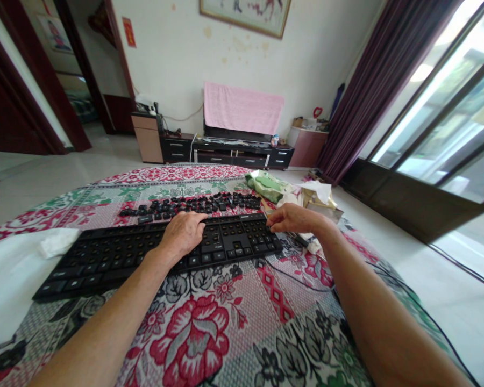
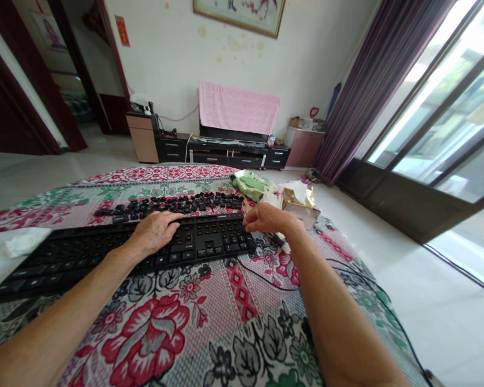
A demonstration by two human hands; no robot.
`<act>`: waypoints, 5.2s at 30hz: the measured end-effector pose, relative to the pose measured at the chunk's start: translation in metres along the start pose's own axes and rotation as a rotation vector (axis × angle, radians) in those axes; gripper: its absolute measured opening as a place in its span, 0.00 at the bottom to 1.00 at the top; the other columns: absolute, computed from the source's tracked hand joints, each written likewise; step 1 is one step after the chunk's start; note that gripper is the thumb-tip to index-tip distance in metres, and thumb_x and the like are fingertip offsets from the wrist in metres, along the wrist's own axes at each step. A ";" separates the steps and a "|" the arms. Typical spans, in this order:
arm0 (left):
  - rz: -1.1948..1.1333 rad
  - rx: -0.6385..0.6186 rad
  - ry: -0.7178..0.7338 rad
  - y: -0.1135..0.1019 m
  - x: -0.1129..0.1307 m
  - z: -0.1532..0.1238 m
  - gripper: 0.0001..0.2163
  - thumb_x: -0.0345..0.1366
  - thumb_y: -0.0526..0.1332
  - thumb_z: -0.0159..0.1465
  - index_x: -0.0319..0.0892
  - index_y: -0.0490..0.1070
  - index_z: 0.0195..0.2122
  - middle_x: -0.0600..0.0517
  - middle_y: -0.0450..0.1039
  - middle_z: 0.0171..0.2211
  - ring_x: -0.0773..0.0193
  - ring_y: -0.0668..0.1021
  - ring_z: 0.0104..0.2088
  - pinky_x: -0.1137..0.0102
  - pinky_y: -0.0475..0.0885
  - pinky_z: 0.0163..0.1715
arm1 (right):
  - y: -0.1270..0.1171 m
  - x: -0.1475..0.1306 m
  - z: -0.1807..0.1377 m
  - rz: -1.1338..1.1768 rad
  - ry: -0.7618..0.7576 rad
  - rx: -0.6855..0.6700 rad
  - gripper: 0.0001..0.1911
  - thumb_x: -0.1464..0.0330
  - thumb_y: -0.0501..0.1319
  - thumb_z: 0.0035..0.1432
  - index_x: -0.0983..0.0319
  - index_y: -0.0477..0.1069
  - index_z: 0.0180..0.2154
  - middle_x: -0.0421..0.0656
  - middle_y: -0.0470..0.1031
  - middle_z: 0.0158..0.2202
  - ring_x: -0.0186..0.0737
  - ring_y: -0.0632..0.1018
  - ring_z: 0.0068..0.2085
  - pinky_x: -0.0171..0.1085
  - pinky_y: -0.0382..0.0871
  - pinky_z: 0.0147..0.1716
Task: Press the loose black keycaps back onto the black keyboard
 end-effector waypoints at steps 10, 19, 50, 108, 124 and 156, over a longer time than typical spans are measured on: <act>0.013 0.004 0.007 0.002 -0.001 0.000 0.17 0.36 0.48 0.58 0.43 0.68 0.46 0.50 0.72 0.41 0.60 0.72 0.41 0.68 0.64 0.44 | 0.003 0.004 0.003 0.012 0.029 0.033 0.10 0.66 0.59 0.43 0.63 0.75 0.29 0.40 0.74 0.26 0.36 0.71 0.29 0.34 0.63 0.29; 0.042 -0.006 -0.012 0.001 0.000 0.000 0.17 0.36 0.48 0.58 0.45 0.69 0.45 0.52 0.72 0.41 0.61 0.72 0.40 0.69 0.64 0.44 | 0.005 0.005 0.003 -0.006 0.034 0.027 0.10 0.67 0.59 0.43 0.64 0.75 0.30 0.42 0.75 0.25 0.35 0.73 0.27 0.32 0.65 0.27; -0.040 -0.030 -0.052 -0.004 -0.003 -0.002 0.16 0.38 0.50 0.57 0.46 0.69 0.45 0.51 0.72 0.42 0.60 0.73 0.42 0.68 0.65 0.44 | 0.008 0.006 0.005 0.051 0.014 0.025 0.08 0.68 0.56 0.47 0.64 0.72 0.26 0.39 0.71 0.19 0.30 0.70 0.22 0.29 0.62 0.23; -0.309 -0.185 0.009 -0.022 -0.023 -0.008 0.16 0.35 0.55 0.53 0.49 0.70 0.43 0.56 0.73 0.41 0.66 0.73 0.42 0.73 0.63 0.46 | 0.007 0.007 -0.001 0.214 0.062 -0.151 0.06 0.67 0.57 0.45 0.62 0.69 0.27 0.40 0.71 0.21 0.33 0.72 0.25 0.34 0.65 0.27; -0.313 -0.164 0.017 -0.021 -0.023 -0.008 0.16 0.35 0.55 0.52 0.49 0.71 0.42 0.56 0.73 0.40 0.66 0.73 0.42 0.73 0.63 0.45 | 0.007 0.008 -0.001 0.205 0.069 -0.148 0.07 0.67 0.57 0.45 0.62 0.70 0.28 0.40 0.71 0.21 0.33 0.72 0.25 0.33 0.65 0.27; -0.312 -0.185 0.012 -0.023 -0.022 -0.008 0.16 0.36 0.55 0.53 0.47 0.71 0.43 0.55 0.73 0.41 0.65 0.73 0.42 0.74 0.62 0.45 | 0.008 0.005 -0.001 0.215 0.084 -0.164 0.06 0.67 0.57 0.45 0.63 0.69 0.28 0.40 0.71 0.22 0.34 0.72 0.26 0.34 0.66 0.28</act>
Point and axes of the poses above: each hand's wrist, its own z-axis towards the middle knuckle, its own y-axis out of the palm, x = y × z, the point moved 2 cm from there along z, towards the middle knuckle
